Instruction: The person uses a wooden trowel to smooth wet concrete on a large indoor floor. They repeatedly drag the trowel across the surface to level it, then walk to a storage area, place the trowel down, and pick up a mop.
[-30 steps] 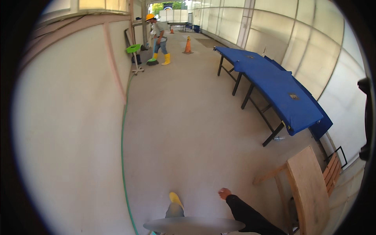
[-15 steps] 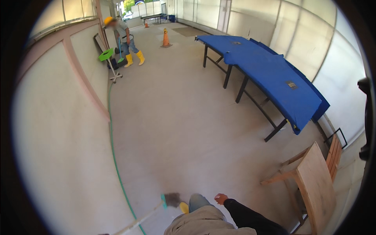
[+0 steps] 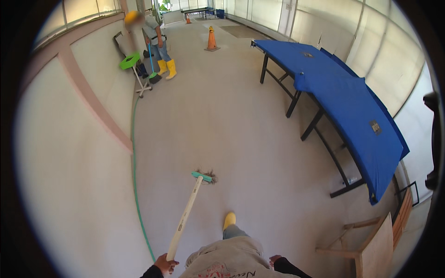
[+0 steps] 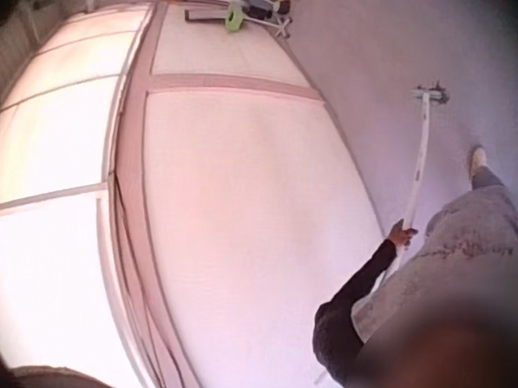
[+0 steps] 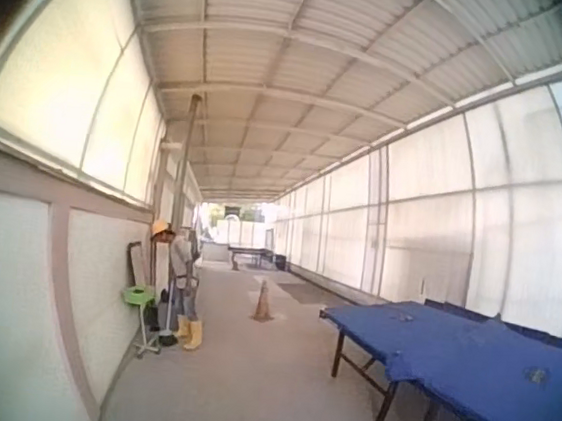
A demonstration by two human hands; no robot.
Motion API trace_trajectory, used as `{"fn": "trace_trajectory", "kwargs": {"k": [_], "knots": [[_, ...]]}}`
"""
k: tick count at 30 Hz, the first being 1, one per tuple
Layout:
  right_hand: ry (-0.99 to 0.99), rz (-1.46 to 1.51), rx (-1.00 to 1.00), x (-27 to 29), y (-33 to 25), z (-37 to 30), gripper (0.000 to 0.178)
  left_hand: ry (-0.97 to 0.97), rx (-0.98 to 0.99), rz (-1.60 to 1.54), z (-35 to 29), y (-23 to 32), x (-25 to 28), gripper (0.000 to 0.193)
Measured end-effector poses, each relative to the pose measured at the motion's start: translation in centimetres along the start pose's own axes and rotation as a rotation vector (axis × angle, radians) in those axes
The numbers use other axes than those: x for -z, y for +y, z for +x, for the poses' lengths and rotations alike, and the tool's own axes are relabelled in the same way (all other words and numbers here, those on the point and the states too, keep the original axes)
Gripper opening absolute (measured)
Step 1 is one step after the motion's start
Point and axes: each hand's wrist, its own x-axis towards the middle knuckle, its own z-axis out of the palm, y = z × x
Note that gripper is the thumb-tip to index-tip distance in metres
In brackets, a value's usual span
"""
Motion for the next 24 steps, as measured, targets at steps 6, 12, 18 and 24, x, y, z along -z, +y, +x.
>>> {"fn": "trace_trajectory", "kwargs": {"k": [6, 12, 18, 24], "knots": [[0.473, 0.198, 0.501, 32.0, -19.6, 5.0, 0.031, 0.042, -0.285, 0.275, 5.6, 12.7, -0.6, 0.040], [-0.181, 1.237, 0.557, 54.4, -47.9, 1.4, 0.072, 0.026, -0.409, 0.274, 13.4, 21.7, -0.1, 0.047], [-0.104, 1.651, 0.610, 73.8, -64.3, 2.8, 0.044, 0.124, -0.600, 0.691, 24.2, 37.4, 7.9, 0.057], [-0.120, 1.841, 0.738, 90.5, -70.2, 2.7, 0.027, 0.222, -0.393, 1.120, 31.6, 64.9, 10.5, 0.070]]}}
